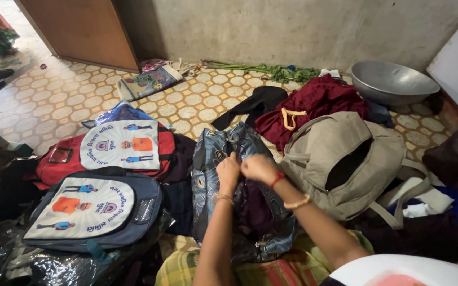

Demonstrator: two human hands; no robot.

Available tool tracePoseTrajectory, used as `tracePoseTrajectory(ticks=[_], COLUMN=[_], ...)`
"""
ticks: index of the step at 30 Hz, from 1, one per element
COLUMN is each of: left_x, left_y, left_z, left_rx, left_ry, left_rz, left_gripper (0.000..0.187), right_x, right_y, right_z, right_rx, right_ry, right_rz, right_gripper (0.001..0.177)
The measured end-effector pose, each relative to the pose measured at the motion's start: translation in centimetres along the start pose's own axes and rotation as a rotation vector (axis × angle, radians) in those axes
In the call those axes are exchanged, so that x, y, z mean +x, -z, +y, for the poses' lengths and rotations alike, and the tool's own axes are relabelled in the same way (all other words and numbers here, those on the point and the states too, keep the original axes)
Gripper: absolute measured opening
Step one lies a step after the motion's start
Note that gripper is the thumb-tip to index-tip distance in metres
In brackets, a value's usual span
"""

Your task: The person sits on the floor and packs various folded clothes and fabric items into a patterned backpack. They transfer items from a beige bag and the surrounding floor into the backpack, arranging them by hand before zipping the bag closed.

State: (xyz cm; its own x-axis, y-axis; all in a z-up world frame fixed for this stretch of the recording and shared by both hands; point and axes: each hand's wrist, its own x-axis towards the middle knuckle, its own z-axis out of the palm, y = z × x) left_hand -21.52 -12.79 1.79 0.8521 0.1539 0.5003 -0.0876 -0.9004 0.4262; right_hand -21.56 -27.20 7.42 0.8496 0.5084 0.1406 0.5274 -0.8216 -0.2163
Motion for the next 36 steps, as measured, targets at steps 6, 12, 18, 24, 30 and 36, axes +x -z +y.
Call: tracePoseTrajectory(ticks=[6,12,18,24,30,36], left_x=[-0.5,-0.5,-0.7,-0.9,-0.8,-0.8], left_y=[-0.6,-0.4,-0.8,0.9,1.4,1.3], left_z=[0.1,-0.3,-0.4,0.5,0.8,0.6], left_rx=[-0.022,0.000,-0.045,-0.020,-0.091,-0.075], left_ry=[0.006,0.006,-0.024,-0.011,0.011,0.012], left_rz=[0.034,0.034,0.101,0.071,0.055,0.029], left_gripper=[0.031,0.025,0.019,0.024,0.025,0.023], right_x=[6.9,10.2,8.5,8.2,6.3,7.0], right_y=[2.6,-0.2,-1.1,0.1,2.0,2.6], right_z=[-1.7,-1.5,-1.3,-0.6,-2.1,-1.6], right_rx=[0.121,-0.075,0.040,0.243,0.131,0.193], right_ry=[0.143,0.201,0.293,0.140,0.338,0.532], right_rz=[0.524,0.406,0.622,0.527,0.583,0.527], right_gripper=[0.021,0.008,0.015,0.011,0.009,0.008])
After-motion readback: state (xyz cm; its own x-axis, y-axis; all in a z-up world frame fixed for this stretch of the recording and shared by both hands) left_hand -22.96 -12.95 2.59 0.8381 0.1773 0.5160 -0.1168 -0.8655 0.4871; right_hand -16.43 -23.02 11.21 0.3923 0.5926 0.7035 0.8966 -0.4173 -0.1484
